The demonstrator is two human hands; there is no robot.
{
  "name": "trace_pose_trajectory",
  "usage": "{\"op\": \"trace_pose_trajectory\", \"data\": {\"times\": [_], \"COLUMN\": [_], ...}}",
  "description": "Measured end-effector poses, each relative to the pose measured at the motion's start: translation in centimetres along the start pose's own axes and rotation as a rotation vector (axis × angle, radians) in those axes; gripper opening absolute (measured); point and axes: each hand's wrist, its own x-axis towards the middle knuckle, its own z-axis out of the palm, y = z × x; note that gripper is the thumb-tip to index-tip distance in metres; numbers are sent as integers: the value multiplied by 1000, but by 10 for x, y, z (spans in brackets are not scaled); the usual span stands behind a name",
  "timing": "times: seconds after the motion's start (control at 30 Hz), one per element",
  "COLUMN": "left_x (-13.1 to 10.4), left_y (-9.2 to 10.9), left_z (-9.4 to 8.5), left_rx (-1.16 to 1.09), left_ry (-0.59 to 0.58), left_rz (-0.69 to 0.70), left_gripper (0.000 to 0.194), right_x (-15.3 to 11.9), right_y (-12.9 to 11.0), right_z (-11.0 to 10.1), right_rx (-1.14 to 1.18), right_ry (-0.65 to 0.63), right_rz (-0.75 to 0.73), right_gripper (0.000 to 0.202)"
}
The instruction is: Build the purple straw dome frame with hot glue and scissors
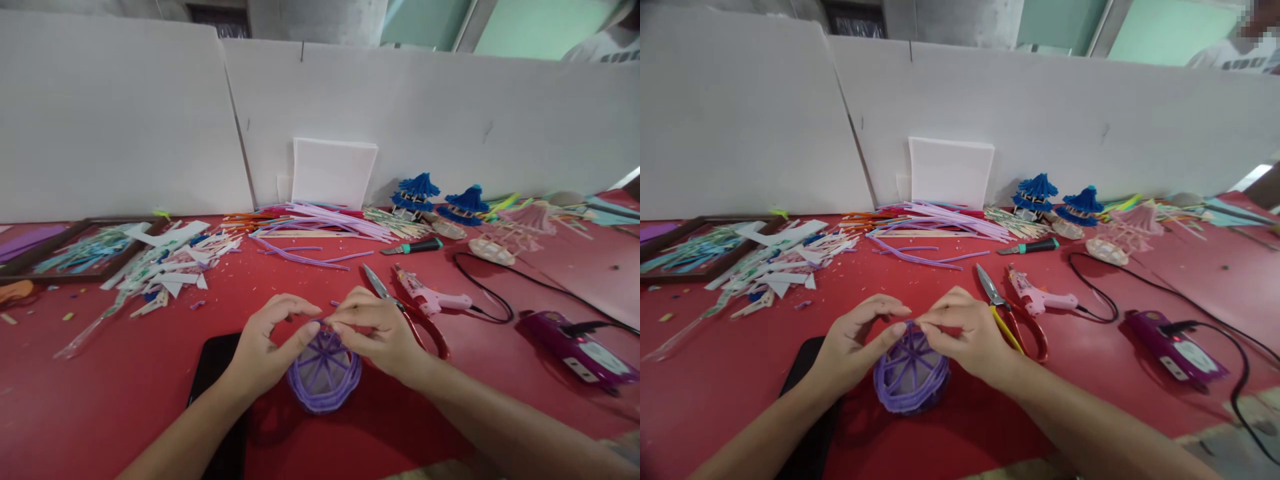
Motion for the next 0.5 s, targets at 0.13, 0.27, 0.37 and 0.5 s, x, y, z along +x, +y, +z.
{"op": "trace_pose_trajectory", "data": {"times": [0.13,0.27,0.37,0.5], "left_x": [2,4,4,2], "left_y": [5,9,12,15], "left_z": [1,1,1,2], "left_rx": [-28,-12,37,94], "left_ry": [-54,-54,-41,-34], "left_rz": [68,77,107,145], "left_gripper": [16,10,9,14], "right_x": [-1,0,1,0], "right_y": [-4,-7,-10,-12], "right_z": [6,8,9,11], "right_rx": [2,-50,-99,-148], "right_ry": [38,42,56,89], "right_rz": [-60,-77,-123,-204], "right_gripper": [6,9,11,13]}}
